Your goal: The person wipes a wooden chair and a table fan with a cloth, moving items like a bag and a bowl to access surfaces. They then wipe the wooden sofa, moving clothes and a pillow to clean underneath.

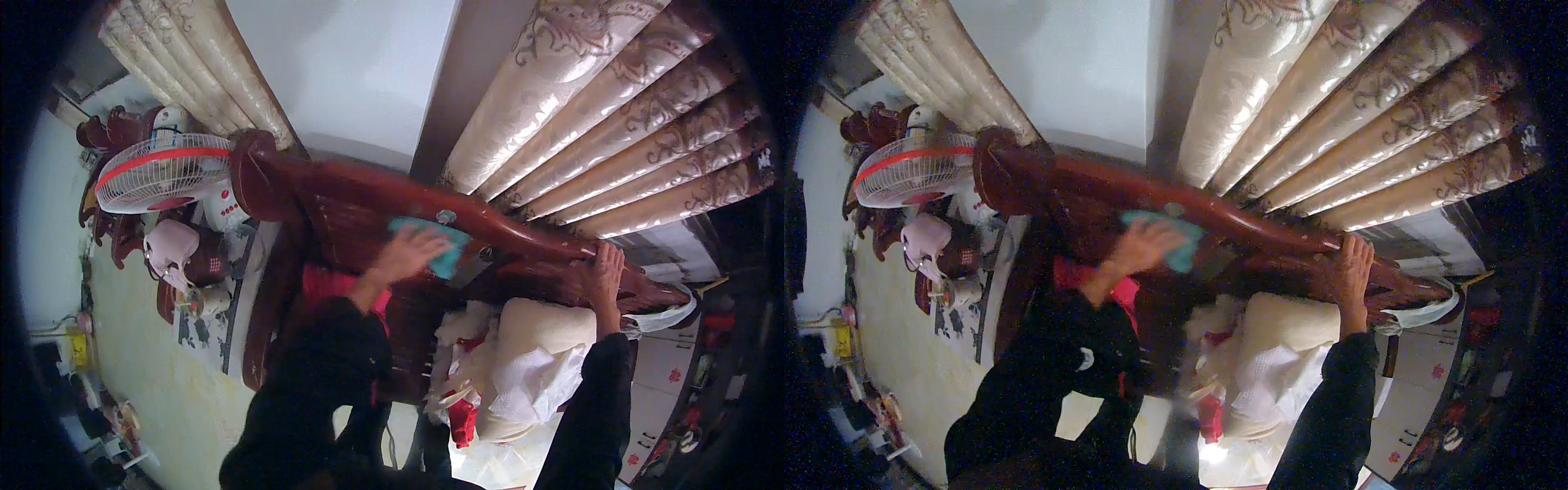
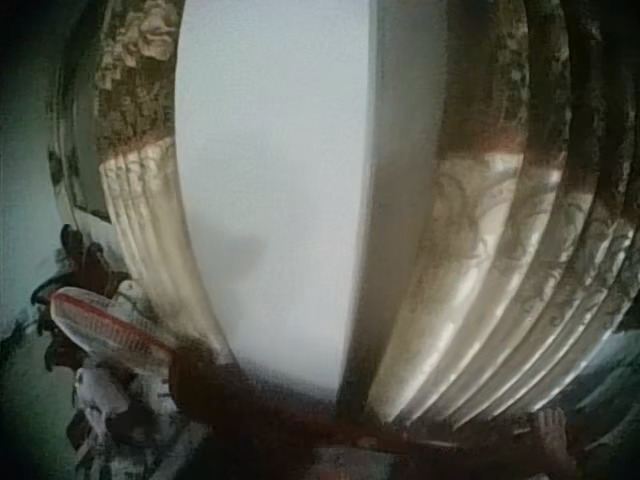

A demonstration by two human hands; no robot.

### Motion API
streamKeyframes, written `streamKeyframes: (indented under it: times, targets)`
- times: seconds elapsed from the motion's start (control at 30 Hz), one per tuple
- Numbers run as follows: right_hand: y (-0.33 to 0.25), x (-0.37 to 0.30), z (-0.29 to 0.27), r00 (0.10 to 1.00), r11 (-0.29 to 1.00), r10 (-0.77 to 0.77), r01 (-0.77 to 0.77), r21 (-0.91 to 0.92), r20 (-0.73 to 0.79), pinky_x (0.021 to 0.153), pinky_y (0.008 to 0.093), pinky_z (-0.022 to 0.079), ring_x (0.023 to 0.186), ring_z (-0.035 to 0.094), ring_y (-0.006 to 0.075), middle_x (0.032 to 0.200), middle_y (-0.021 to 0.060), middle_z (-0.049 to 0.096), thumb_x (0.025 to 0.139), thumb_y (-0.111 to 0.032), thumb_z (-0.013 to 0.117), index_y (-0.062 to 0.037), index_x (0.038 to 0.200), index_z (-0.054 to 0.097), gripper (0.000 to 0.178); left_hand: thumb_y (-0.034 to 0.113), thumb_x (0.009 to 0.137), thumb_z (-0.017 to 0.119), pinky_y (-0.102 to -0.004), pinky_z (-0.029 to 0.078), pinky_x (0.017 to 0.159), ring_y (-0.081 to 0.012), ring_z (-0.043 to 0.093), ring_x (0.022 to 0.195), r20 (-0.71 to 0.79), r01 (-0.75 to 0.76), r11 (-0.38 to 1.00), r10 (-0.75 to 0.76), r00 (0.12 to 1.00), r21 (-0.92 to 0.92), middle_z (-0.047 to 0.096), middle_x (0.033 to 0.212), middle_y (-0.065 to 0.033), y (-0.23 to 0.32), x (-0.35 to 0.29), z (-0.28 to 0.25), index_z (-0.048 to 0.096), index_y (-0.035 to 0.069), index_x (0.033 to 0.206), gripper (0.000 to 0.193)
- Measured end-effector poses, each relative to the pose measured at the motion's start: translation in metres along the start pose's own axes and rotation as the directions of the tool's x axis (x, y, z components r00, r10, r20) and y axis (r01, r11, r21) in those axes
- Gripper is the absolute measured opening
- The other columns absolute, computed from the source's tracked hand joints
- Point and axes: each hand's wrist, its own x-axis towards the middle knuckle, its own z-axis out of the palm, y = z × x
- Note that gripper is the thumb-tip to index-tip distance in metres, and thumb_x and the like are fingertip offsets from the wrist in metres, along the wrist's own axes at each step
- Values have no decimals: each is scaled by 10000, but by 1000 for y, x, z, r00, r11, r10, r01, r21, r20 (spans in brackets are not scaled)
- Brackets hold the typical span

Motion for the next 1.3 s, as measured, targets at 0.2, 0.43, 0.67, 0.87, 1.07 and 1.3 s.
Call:
streamKeyframes:
  times: [0.2, 0.43, 0.67, 0.87, 1.07, 1.3]
  targets:
    - [-1, 0, 13, 1000, 1000, -14, 14, 8, -24, 1058, 515, 336, 1160, 489, 385, 1176, 165, 537, 717, -352, 776, -42, 1236, 479, 674, 64, 874, 516, -479, 158, 1197, -373, 243, 1435, -334, 803, 400, -904, 267, -441, 470, 1392, -183, -59, -59, -11, 367, -38, 1424, 579]
    - [-2, 2, 7, 999, 999, 45, -45, 7, -20, 1093, 510, 298, 1236, 442, 392, 1277, 181, 510, 714, -418, 779, -48, 1266, 483, 728, 123, 841, 615, -630, 137, 1154, -548, 155, 1406, -270, 803, 475, -877, 398, -360, 209, 1530, -299, 58, 33, 9, 356, 47, 1456, 672]
    - [-63, -52, 35, 929, 924, 29, 115, 363, -369, 1151, 517, 255, 1400, 300, 418, 1480, 195, 374, 821, -193, 705, -59, 1471, 341, 757, 190, 869, 539, -662, 241, 1099, -428, 361, 1355, 93, 494, 867, -499, 862, 66, 443, 1427, -168, 43, -20, 27, 502, 261, 1364, 501]
    - [-186, -150, 51, 992, 747, -114, 51, 663, 52, 1160, 452, 251, 1439, 253, 393, 1519, 208, 318, 767, 17, 665, -52, 1456, 356, 758, 274, 992, 438, -516, 205, 1163, -502, 313, 1343, -157, 709, 69, -986, -60, -702, 395, 1390, -355, -5, -69, 86, 438, -98, 1299, 482]
    - [-251, -221, 94, 888, 492, -216, -260, 831, 406, 1142, 429, 300, 1413, 301, 404, 1511, 225, 318, 822, 22, 612, -48, 1437, 368, 665, 293, 926, 557, -604, 149, 1156, -534, 140, 1416, -74, 859, 396, -916, 395, -325, 159, 1513, -373, 129, -29, 140, 253, -145, 1425, 730]
    - [-248, -246, 115, 912, 516, -261, -146, 844, 317, 1133, 422, 305, 1371, 380, 365, 1465, 209, 393, 837, -1, 616, -45, 1430, 379, 640, 286, 962, 471, -539, 166, 1183, -512, 170, 1410, -238, 838, 113, -971, -21, -533, 190, 1525, -339, 60, -81, 177, 316, -12, 1463, 602]
